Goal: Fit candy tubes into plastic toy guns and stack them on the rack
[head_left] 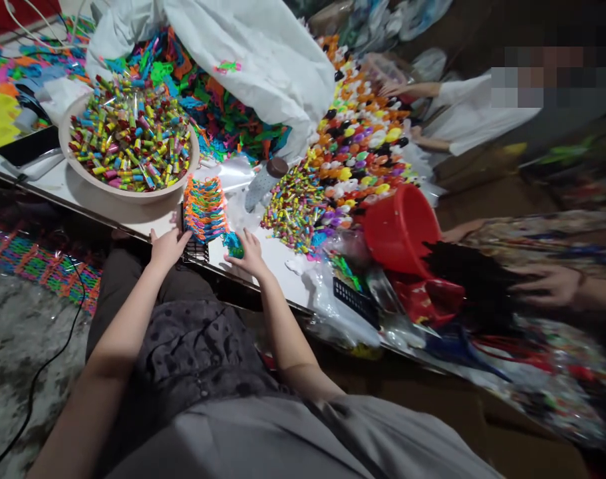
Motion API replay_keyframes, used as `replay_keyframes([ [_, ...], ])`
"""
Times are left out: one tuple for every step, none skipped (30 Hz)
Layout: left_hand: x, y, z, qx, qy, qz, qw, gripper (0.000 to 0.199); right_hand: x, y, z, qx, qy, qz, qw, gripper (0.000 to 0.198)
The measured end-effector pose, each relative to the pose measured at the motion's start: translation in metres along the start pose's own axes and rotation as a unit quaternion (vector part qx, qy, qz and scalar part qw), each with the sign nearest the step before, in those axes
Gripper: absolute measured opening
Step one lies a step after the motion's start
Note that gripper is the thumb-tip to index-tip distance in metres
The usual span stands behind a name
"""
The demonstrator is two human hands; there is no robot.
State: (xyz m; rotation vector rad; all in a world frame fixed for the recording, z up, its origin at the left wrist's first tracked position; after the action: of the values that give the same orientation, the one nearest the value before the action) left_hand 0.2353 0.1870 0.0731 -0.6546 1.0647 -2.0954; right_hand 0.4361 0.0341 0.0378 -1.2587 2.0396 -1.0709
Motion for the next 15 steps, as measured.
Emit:
replay_keyframes([
  [-0.003,-0.001,0.001,-0.005,-0.002,0.006,1.000,0.047,0.002,0.003,0.011,0.013,0.016,-0.021,1.000,0.091],
  [-0.005,-0.001,0.001,-0.007,-0.003,0.011,1.000,0.047,0.005,0.007,0.019,0.019,0.027,-0.040,0.999,0.094],
  [-0.006,-0.001,0.002,-0.006,-0.003,0.013,1.000,0.047,0.007,0.011,0.025,0.020,0.031,-0.050,0.998,0.094],
  [-0.007,0.001,0.003,-0.003,-0.004,0.012,1.000,0.046,0.008,0.012,0.028,0.019,0.031,-0.045,0.998,0.090],
  [-0.007,0.003,0.004,0.001,-0.006,0.010,1.000,0.045,0.009,0.012,0.030,0.016,0.029,-0.026,0.999,0.083],
  [-0.005,0.006,0.004,0.007,-0.009,0.008,1.000,0.043,0.010,0.009,0.031,0.012,0.024,0.002,1.000,0.075],
  [-0.003,0.008,0.004,0.016,-0.013,0.007,1.000,0.042,0.011,0.006,0.031,0.009,0.019,0.032,0.999,0.067],
  [0.001,0.011,0.003,0.027,-0.019,0.009,0.999,0.040,0.011,0.003,0.031,0.005,0.016,0.058,0.998,0.061],
  [0.006,0.014,0.001,0.040,-0.025,0.015,0.999,0.038,0.012,0.000,0.032,0.002,0.013,0.078,0.997,0.057],
  [0.013,0.016,-0.001,0.054,-0.029,0.024,0.998,0.036,0.012,-0.003,0.033,-0.002,0.010,0.092,0.996,0.054],
  [0.020,0.019,-0.003,0.067,-0.031,0.033,0.997,0.033,0.012,-0.006,0.034,-0.007,0.008,0.105,0.994,0.052],
  [0.028,0.023,-0.005,0.078,-0.029,0.040,0.996,0.030,0.012,-0.010,0.037,-0.012,0.009,0.119,0.993,0.049],
  [0.037,0.026,-0.006,0.086,-0.025,0.043,0.995,0.028,0.013,-0.014,0.039,-0.020,0.012,0.133,0.991,0.046],
  [0.046,0.030,-0.008,0.092,-0.021,0.043,0.995,0.026,0.014,-0.018,0.042,-0.031,0.015,0.148,0.988,0.044],
  [0.055,0.034,-0.009,0.096,-0.016,0.042,0.994,0.024,0.016,-0.023,0.045,-0.047,0.019,0.167,0.985,0.042],
])
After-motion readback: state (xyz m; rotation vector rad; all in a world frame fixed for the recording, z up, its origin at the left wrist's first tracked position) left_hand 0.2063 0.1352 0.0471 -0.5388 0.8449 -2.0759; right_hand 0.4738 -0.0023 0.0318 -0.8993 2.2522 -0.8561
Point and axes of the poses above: each hand's wrist, its own x-axis away from the middle knuckle, its own y-axis out of the palm, z = x × y, the point moved 9 cm from there along -x, towards the middle knuckle, and after that the axes turned 5 degrees about -x, right-handed, at the moved point
